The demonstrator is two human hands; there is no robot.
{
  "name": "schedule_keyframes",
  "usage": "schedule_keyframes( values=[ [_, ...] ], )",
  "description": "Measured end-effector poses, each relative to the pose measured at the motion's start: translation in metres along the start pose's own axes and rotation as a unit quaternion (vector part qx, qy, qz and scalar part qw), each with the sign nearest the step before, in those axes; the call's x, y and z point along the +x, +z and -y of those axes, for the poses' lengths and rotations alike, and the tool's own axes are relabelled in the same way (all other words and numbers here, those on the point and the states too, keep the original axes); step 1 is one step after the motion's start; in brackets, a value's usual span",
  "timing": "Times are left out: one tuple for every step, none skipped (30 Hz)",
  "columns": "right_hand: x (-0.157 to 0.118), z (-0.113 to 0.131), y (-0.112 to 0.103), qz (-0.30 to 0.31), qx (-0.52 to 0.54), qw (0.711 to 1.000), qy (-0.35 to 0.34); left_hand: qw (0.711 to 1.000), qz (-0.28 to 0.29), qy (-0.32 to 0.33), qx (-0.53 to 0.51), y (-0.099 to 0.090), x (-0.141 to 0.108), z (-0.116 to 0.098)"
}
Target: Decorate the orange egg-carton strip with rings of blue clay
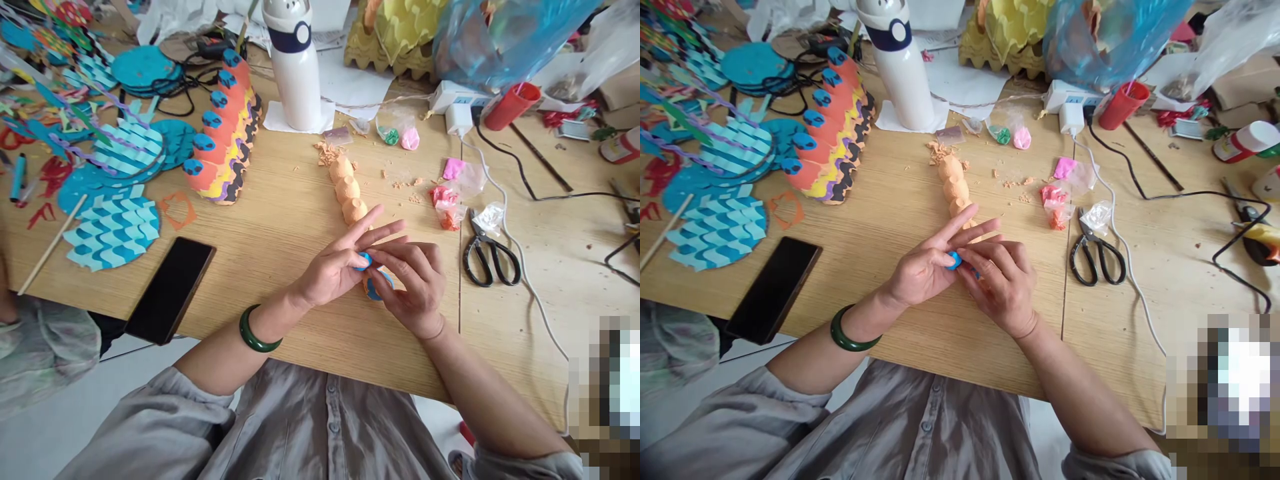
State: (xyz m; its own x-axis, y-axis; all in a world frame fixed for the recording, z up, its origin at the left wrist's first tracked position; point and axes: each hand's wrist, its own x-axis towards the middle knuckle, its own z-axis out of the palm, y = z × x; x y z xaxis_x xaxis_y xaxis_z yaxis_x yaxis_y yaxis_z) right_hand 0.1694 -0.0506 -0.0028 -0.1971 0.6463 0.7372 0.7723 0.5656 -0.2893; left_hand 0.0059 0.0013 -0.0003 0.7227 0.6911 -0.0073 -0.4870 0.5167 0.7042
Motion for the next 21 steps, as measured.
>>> schedule_keyframes(
  values=[
    [0.0004,0.0001,-0.0006,-0.006,0.001,1.000,0.005,1.000,0.001,0.013,0.018,-0.0004,0.0000,0.0000],
    [0.0006,-0.0001,-0.0011,-0.012,-0.002,1.000,0.011,0.999,-0.006,0.031,0.043,-0.0007,-0.0001,-0.0003],
    [0.0005,-0.0006,-0.0017,-0.016,-0.008,1.000,0.021,0.995,-0.021,0.053,0.077,-0.0008,-0.0004,-0.0006],
    [0.0002,-0.0014,-0.0023,-0.017,-0.016,0.999,0.032,0.989,-0.044,0.074,0.118,-0.0008,-0.0008,-0.0011],
    [-0.0004,-0.0024,-0.0028,-0.018,-0.025,0.999,0.043,0.979,-0.072,0.093,0.164,-0.0006,-0.0011,-0.0015],
    [-0.0011,-0.0035,-0.0033,-0.016,-0.033,0.998,0.053,0.967,-0.099,0.108,0.208,-0.0005,-0.0014,-0.0020],
    [-0.0018,-0.0046,-0.0035,-0.015,-0.039,0.997,0.059,0.954,-0.122,0.116,0.247,-0.0003,-0.0014,-0.0023],
    [-0.0024,-0.0056,-0.0037,-0.015,-0.041,0.997,0.063,0.943,-0.139,0.122,0.275,-0.0001,-0.0013,-0.0024],
    [-0.0029,-0.0064,-0.0038,-0.016,-0.040,0.997,0.065,0.936,-0.149,0.125,0.293,0.0000,-0.0009,-0.0024],
    [-0.0032,-0.0069,-0.0037,-0.017,-0.034,0.997,0.068,0.932,-0.158,0.126,0.300,0.0002,-0.0005,-0.0023],
    [-0.0034,-0.0072,-0.0036,-0.019,-0.023,0.997,0.070,0.931,-0.166,0.126,0.300,0.0003,0.0000,-0.0020],
    [-0.0034,-0.0073,-0.0035,-0.022,-0.011,0.997,0.073,0.931,-0.175,0.124,0.296,0.0004,0.0004,-0.0018],
    [-0.0033,-0.0073,-0.0035,-0.024,0.000,0.997,0.073,0.931,-0.184,0.124,0.291,0.0004,0.0007,-0.0015],
    [-0.0032,-0.0073,-0.0035,-0.024,0.005,0.997,0.071,0.930,-0.190,0.124,0.287,0.0005,0.0009,-0.0012],
    [-0.0029,-0.0072,-0.0035,-0.022,0.003,0.997,0.068,0.930,-0.194,0.124,0.285,0.0004,0.0009,-0.0008],
    [-0.0027,-0.0072,-0.0035,-0.019,-0.001,0.998,0.063,0.931,-0.196,0.123,0.284,0.0004,0.0008,-0.0004],
    [-0.0025,-0.0073,-0.0035,-0.017,-0.006,0.998,0.057,0.931,-0.196,0.121,0.282,0.0003,0.0007,0.0000],
    [-0.0024,-0.0074,-0.0035,-0.016,-0.007,0.998,0.053,0.932,-0.194,0.118,0.281,0.0002,0.0004,0.0005],
    [-0.0023,-0.0076,-0.0033,-0.017,-0.004,0.999,0.050,0.934,-0.192,0.116,0.279,0.0001,0.0001,0.0010],
    [-0.0023,-0.0078,-0.0032,-0.022,0.002,0.999,0.047,0.935,-0.191,0.113,0.277,0.0000,-0.0001,0.0014],
    [-0.0024,-0.0080,-0.0029,-0.028,0.010,0.998,0.046,0.937,-0.188,0.109,0.273,-0.0002,-0.0004,0.0018]
  ],
)
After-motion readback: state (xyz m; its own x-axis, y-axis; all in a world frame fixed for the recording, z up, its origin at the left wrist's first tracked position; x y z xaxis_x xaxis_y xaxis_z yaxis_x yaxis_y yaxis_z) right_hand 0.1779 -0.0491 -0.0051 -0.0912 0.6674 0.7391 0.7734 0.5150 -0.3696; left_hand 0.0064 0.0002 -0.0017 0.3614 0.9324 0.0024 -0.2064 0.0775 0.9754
